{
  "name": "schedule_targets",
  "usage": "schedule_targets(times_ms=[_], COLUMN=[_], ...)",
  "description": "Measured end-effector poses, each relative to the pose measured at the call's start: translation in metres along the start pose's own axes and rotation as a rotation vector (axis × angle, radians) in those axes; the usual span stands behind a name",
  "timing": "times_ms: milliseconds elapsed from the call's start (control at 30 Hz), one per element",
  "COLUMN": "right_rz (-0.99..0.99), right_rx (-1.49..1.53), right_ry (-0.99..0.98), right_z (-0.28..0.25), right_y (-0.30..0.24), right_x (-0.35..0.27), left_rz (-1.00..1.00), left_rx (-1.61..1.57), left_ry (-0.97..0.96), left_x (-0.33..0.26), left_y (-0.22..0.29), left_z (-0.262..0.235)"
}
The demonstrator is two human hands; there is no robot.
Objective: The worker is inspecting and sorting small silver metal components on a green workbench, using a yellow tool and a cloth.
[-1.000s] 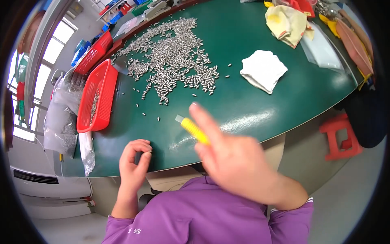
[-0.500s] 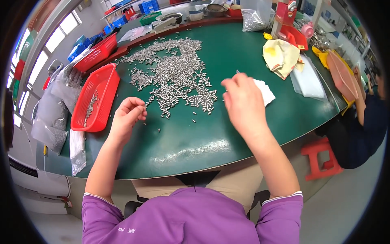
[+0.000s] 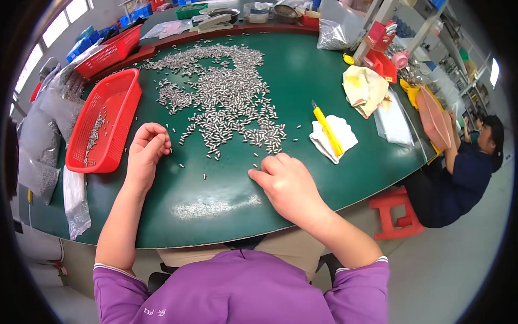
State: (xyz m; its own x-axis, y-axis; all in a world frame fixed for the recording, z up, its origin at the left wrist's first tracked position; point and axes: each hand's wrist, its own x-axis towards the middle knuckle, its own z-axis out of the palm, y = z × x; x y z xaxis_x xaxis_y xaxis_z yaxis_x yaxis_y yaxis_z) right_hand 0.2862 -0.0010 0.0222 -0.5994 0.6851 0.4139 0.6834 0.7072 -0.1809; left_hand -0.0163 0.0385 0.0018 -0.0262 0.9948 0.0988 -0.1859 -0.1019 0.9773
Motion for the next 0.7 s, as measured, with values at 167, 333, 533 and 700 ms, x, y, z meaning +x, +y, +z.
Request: schedule_targets(times_ms=[167, 333, 533, 700], right_rz=[0.182, 0.615, 0.873, 0.521], right_rx=[-0.130, -0.396, -0.494, -0.069], right_ry=[-0.114, -0.062, 0.203, 0.430], right_z=[-0.053, -0.117, -0.109, -0.089], right_y=[-0.012, 0.003, 0.023, 0.024], right_x=[-0.039, -0.123, -0.148, -0.110], left_rz=[0.011, 0.221, 0.405, 0.313], left_rx=[0.067, 0.122, 0.163, 0.544], left_ry=[0.048, 0.257, 0.418, 0.234], left_x=[-0.005, 0.004, 0.002, -0.019], left_y=[0.000, 0.013, 0.036, 0.013], left_z=[-0.007, -0.017, -0.030, -0.037])
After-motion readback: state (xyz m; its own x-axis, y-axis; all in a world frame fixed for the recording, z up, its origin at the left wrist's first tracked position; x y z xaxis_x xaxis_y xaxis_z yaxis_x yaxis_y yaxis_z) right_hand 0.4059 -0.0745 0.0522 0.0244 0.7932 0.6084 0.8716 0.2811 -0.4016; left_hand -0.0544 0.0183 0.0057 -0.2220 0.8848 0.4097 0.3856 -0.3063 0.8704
